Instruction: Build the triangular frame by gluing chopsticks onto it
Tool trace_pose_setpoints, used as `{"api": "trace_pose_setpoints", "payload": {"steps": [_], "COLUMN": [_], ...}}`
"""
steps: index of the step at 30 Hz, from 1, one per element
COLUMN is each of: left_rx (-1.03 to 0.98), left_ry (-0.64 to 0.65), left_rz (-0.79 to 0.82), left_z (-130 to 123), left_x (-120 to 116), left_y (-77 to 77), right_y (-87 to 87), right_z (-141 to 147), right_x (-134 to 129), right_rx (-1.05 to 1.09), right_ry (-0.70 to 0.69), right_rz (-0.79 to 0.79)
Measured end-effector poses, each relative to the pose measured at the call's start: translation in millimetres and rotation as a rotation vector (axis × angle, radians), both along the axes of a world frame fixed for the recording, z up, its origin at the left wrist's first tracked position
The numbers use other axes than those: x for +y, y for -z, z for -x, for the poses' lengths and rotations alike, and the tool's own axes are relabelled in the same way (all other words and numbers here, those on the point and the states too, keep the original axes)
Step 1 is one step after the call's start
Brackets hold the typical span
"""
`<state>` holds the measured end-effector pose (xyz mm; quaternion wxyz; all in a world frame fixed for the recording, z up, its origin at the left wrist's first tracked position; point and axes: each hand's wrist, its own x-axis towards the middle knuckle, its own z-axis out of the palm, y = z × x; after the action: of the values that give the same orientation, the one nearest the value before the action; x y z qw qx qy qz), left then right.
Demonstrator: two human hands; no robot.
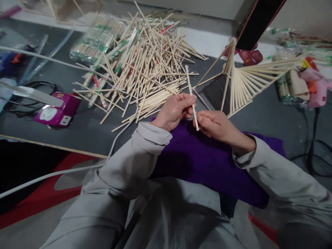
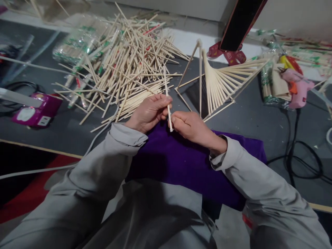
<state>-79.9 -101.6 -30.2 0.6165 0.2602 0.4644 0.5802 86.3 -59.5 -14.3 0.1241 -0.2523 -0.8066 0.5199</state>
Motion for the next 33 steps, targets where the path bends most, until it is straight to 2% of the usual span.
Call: {"api": "trace_pose_setpoints", "payload": {"steps": [5, 9, 14, 19, 24, 28, 30, 33], "left_rx": [0.005, 0.052, 0.079, 0.068, 0.05, 0.076, 0.093, 0.114], "left_ry": [0.034, 0.019, 0.003, 0.0, -0.011, 0.006, -0.006, -0.034], "left_rz": [-0.047, -0.078, -0.069, -0.043, -0.056, -0.055, -0.042, -0.031], "left_z": [1.1, 3.8, 4.7, 3.8, 4.3, 3.6, 2.8, 1.5], "left_x": [0.9, 3.3, 4.9, 4.2, 3.8, 2.6, 2.4, 2.6], "left_y": [1.0, 2.5, 4.8, 4.7, 4.5, 5.9, 7.0, 7.6], "right_y": [-0.1, 4.5, 8.9, 11.3, 11.3, 10.3, 9.9, 10.1], "right_z": [0.4, 1.5, 2.2, 1.8, -0.2, -0.5, 0.6, 3.5], "right_x": [-2.9, -5.4, -4.0, -3.6, 0.0, 0.1, -1.8, -4.0], "right_rx": [-0.001, 0.023, 0.072, 0.074, 0.091, 0.048, 0.005, -0.053], "right_ry": [0.015, 0.101, 0.114, 0.123, 0.08, 0.053, 0.049, 0.052], "right_rz": [0.126, 0.127, 0.367, 0.343, 0.43, 0.35, 0.225, -0.052]}}
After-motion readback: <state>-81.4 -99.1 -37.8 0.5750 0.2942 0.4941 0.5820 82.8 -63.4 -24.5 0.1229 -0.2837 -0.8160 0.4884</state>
